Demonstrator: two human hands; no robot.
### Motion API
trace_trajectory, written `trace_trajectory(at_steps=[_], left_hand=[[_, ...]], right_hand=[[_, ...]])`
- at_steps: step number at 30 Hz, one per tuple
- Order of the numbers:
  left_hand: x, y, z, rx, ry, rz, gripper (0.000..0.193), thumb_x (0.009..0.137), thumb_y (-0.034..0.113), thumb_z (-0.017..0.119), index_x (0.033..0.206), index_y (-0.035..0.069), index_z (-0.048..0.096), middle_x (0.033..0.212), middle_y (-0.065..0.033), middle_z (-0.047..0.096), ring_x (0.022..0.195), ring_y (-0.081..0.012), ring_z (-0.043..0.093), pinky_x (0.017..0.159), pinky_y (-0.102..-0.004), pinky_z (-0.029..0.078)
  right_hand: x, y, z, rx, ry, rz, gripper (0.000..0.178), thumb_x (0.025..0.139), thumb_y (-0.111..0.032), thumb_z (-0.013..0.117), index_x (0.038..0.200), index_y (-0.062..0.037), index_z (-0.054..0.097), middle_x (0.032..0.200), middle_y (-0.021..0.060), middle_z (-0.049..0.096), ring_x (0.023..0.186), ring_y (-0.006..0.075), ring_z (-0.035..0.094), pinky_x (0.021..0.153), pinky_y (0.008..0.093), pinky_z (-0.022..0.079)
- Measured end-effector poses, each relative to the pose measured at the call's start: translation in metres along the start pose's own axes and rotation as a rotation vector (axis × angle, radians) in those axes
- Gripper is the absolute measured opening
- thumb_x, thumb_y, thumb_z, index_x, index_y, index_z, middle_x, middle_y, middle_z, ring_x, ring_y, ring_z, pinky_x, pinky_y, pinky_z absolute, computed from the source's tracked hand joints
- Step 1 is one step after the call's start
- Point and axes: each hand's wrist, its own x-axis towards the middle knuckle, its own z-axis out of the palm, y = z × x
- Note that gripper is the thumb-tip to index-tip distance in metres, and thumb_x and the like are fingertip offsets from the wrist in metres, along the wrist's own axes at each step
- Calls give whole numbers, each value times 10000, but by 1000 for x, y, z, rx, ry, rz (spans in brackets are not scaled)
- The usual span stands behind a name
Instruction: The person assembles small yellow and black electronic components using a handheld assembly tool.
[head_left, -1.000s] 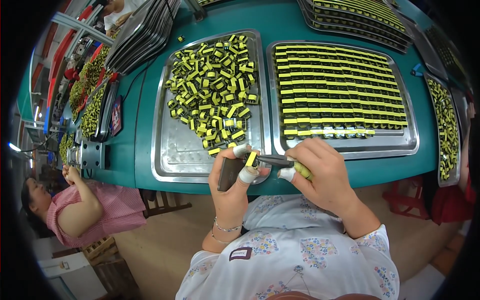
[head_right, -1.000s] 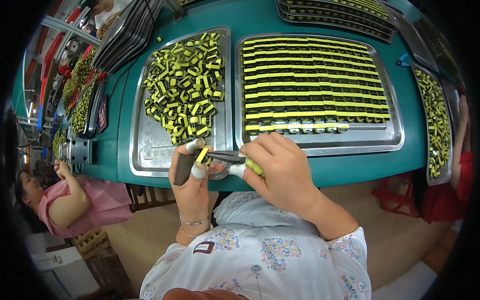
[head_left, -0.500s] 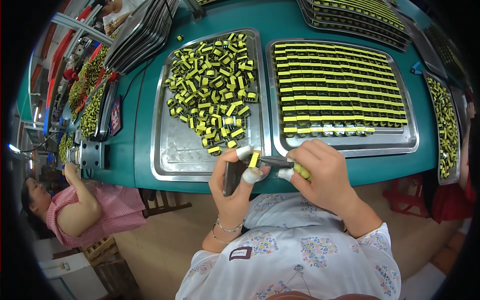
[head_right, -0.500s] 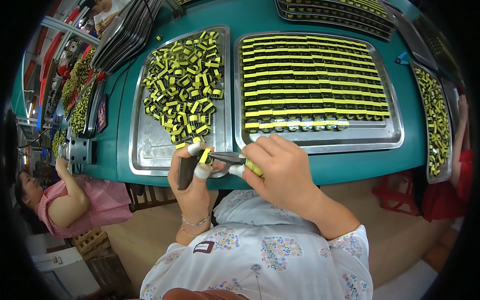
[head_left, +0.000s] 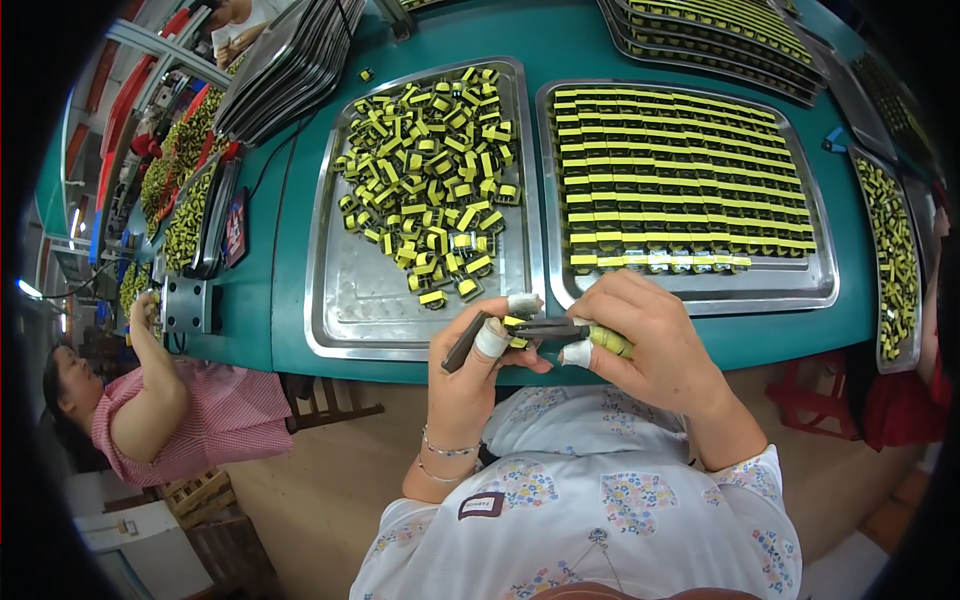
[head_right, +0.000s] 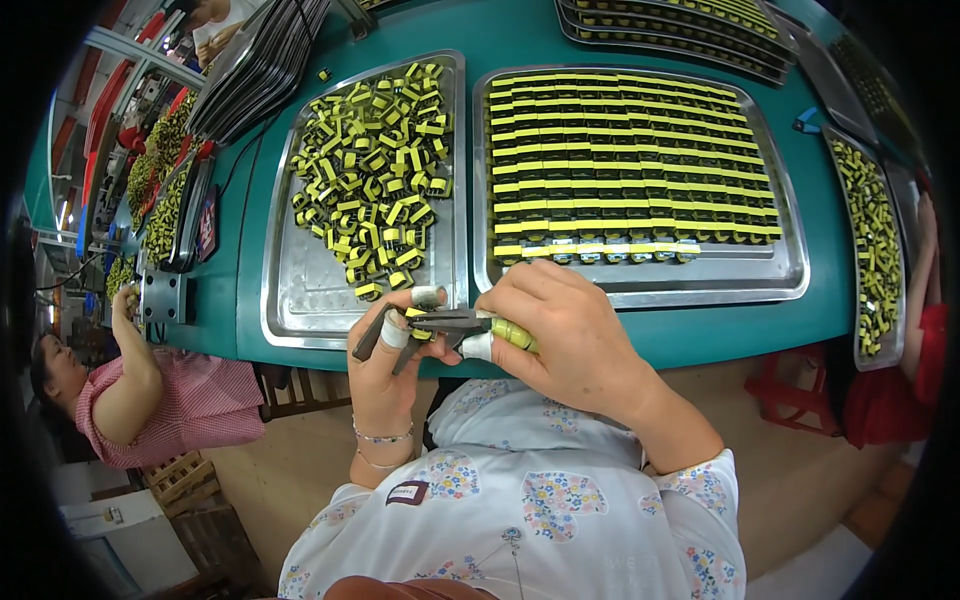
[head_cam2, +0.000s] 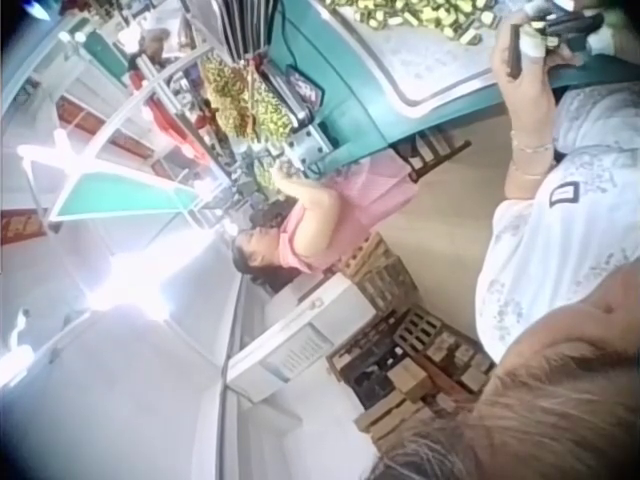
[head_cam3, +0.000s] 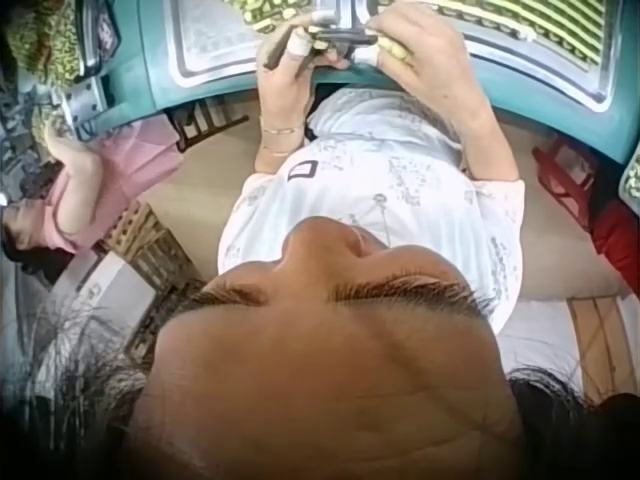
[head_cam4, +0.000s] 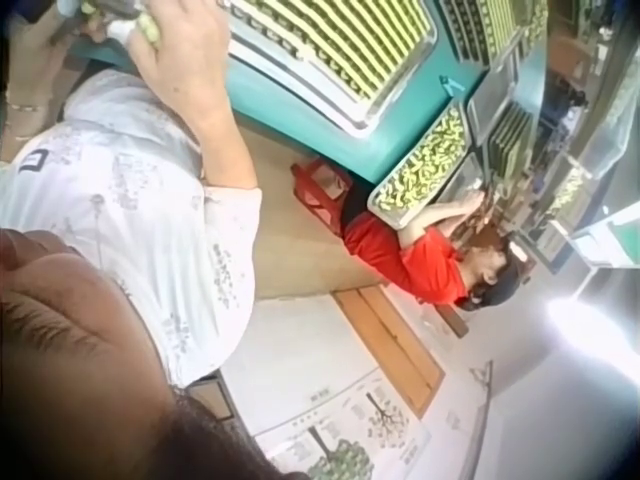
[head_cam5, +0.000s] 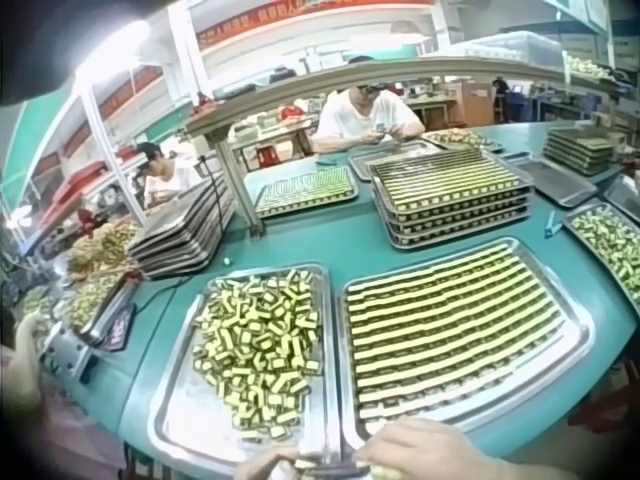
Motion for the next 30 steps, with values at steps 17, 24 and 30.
trace_trajectory(at_steps=[17,24,30], left_hand=[[2,1,-4,-109,45,-4,397,924,256,587,1161,-58,530,955,-163,625,768,-169,624,703,-330,587],[0,1,-1,-119,94,18,398,884,220,650,1161,-32,516,1032,-156,614,882,-192,636,745,-329,581],[1,-4,3,-2,142,162,377,830,119,705,1125,-28,521,1050,-136,607,942,-182,618,785,-319,561]], right_hand=[[-5,6,9,96,69,52,239,701,-105,681,901,2,607,766,124,562,706,295,546,652,352,438],[-3,-3,8,27,56,31,255,676,-87,681,906,-2,611,792,127,573,740,300,564,674,361,455],[-1,-7,9,-111,74,24,266,648,-63,680,903,-15,621,800,119,582,742,295,564,668,377,464]])
